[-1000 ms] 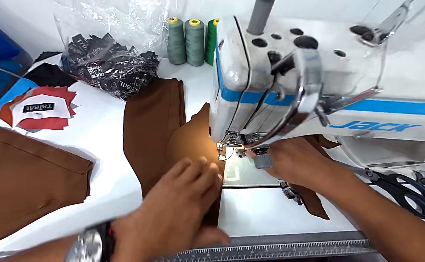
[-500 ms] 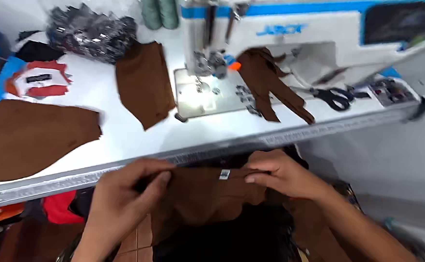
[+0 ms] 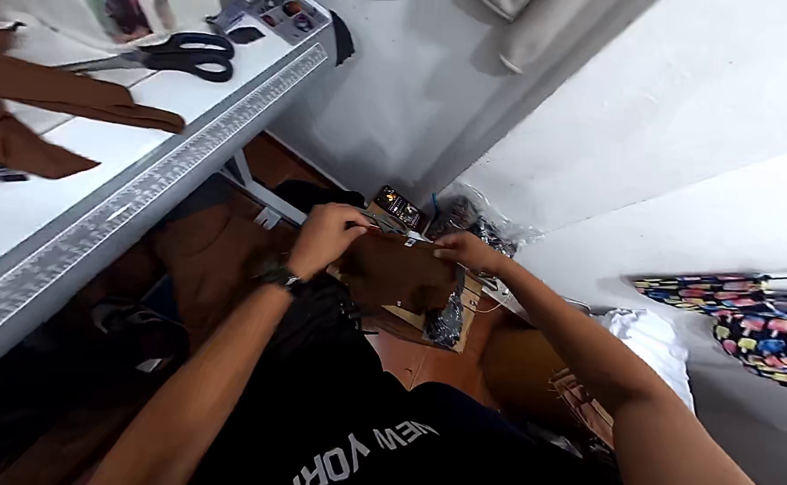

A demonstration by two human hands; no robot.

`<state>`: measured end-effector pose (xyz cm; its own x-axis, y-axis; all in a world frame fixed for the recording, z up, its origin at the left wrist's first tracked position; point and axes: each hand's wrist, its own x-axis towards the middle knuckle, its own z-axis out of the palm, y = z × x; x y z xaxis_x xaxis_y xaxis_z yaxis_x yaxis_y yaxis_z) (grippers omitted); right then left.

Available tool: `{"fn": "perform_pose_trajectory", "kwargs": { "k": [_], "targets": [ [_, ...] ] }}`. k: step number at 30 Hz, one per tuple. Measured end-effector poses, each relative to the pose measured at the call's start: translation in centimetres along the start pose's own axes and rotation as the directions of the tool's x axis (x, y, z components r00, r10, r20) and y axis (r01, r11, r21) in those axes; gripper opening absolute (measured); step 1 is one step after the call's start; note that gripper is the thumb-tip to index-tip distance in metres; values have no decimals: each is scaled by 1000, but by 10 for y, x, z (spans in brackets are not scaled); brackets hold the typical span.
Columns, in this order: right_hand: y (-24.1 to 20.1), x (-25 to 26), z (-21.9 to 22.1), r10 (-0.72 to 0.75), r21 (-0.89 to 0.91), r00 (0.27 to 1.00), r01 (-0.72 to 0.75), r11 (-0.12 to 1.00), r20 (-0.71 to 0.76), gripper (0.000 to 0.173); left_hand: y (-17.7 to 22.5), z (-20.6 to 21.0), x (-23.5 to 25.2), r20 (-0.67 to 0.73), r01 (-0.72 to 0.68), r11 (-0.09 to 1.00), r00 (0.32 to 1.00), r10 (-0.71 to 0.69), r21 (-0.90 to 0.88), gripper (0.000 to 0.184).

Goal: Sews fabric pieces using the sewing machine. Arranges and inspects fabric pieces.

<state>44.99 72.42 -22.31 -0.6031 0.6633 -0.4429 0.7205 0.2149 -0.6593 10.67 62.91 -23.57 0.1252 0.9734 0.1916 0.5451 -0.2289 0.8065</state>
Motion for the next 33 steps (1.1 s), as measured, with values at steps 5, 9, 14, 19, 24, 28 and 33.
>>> {"fn": "perform_pose_trajectory", "kwargs": {
  "k": [5,9,14,19,24,28,33],
  "targets": [
    [63,-47,2,9,-335,903,-169,927,-429,17,10,99,29,82,-78,990,994,68,120,11],
    [97,-50,58,-92,-516,937,-102,851,-337,18,2,138,-2,404,-140,916,914,-27,377,21],
    [90,-23,91,107,-655,992,-38,755,66,31,20,84,-31,500,-118,858,848,-174,499,21],
    [68,2,75,89,-646,991,-135,751,-104,18,9,-59,-139,-27,182,959,983,-181,218,29],
    [61,30,136,-120,-594,993,106,798,15,39,-9,-103,-284,-336,455,890,844,-418,35,37],
    [47,49,212,-163,-652,981,194,733,108,50,16,-101,-359,-432,580,814,728,-532,-25,36],
    [56,55,213,-208,-642,978,139,754,-32,46,34,-101,-400,-565,631,773,614,-552,-71,34]
  ]
}}
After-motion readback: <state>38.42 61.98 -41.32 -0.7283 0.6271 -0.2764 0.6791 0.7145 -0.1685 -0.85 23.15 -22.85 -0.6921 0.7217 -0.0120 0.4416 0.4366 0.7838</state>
